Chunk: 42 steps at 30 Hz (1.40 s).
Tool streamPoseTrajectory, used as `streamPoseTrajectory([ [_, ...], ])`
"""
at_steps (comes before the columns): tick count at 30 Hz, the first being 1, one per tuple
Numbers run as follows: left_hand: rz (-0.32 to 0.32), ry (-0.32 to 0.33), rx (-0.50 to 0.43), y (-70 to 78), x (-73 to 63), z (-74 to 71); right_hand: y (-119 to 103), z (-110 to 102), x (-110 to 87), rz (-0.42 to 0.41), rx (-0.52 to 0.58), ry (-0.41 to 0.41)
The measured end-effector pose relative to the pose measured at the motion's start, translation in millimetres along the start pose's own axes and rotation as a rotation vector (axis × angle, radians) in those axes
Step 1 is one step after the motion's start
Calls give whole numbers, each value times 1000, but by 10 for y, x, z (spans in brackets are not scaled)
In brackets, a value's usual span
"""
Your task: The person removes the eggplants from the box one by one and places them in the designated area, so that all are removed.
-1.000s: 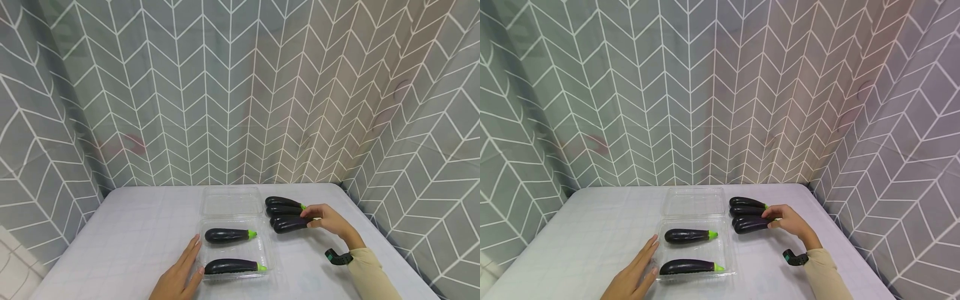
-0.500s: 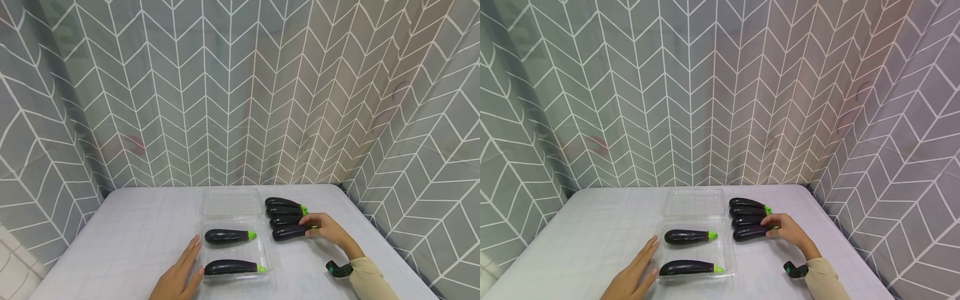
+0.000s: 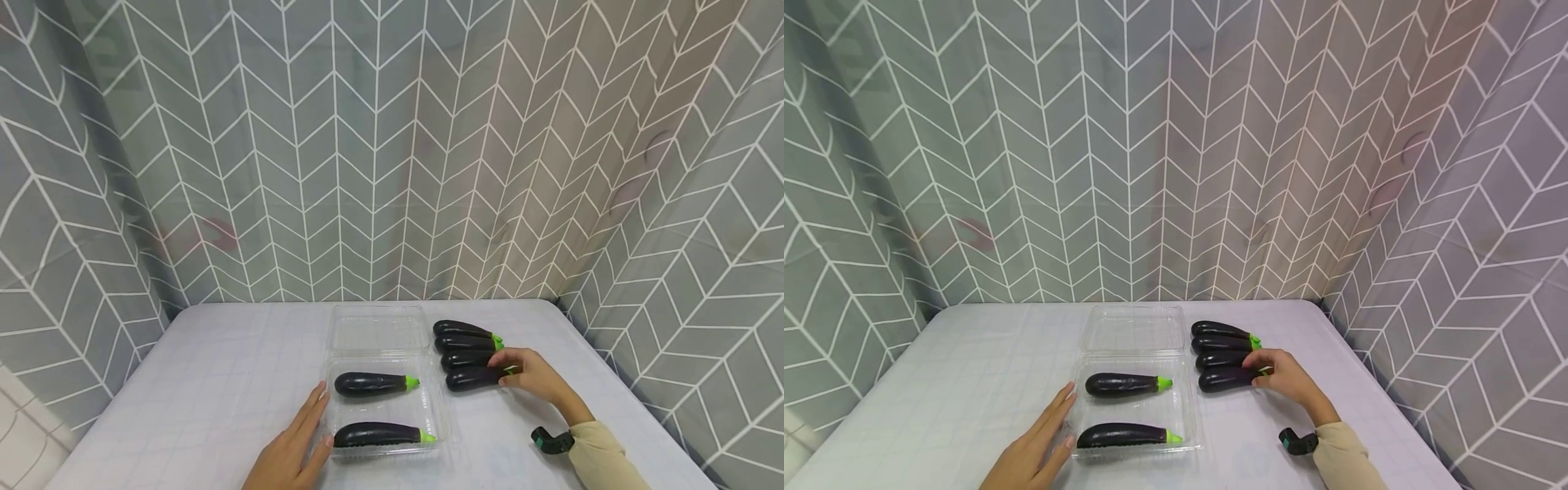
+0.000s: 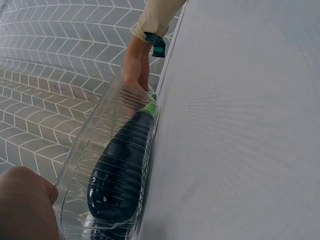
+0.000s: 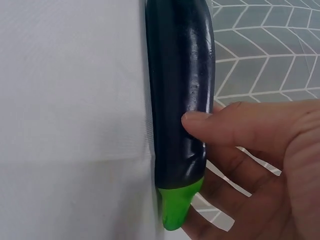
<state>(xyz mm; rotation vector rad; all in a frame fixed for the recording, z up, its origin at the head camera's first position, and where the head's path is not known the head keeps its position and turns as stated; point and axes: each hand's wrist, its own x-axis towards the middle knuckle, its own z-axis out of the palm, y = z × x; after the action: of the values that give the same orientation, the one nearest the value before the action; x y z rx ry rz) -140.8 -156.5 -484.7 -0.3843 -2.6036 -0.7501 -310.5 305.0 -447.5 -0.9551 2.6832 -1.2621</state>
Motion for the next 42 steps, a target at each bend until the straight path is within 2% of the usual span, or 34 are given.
streamPoseTrajectory([
  [5,37,31,11,-14,-8,11,-44,-22,-12,-9,-30,2],
  [9,28,25,5,-6,-13,5,-148,-49,-10,-28,-75,10],
  [16,11,-3,-10,5,-14,1,-452,-8,39,-93,-147,114],
  [21,25,9,1,-6,-10,10,-680,66,115,-131,-176,184],
  [25,40,21,6,-14,1,14,-849,147,186,-150,-182,200],
  [29,25,9,9,-3,4,8,-1000,249,257,-180,-190,191],
  [35,-5,-6,8,21,4,-5,-1195,438,351,-265,-191,132],
  [42,4,0,0,3,3,8,-1357,684,387,-326,-149,48],
])
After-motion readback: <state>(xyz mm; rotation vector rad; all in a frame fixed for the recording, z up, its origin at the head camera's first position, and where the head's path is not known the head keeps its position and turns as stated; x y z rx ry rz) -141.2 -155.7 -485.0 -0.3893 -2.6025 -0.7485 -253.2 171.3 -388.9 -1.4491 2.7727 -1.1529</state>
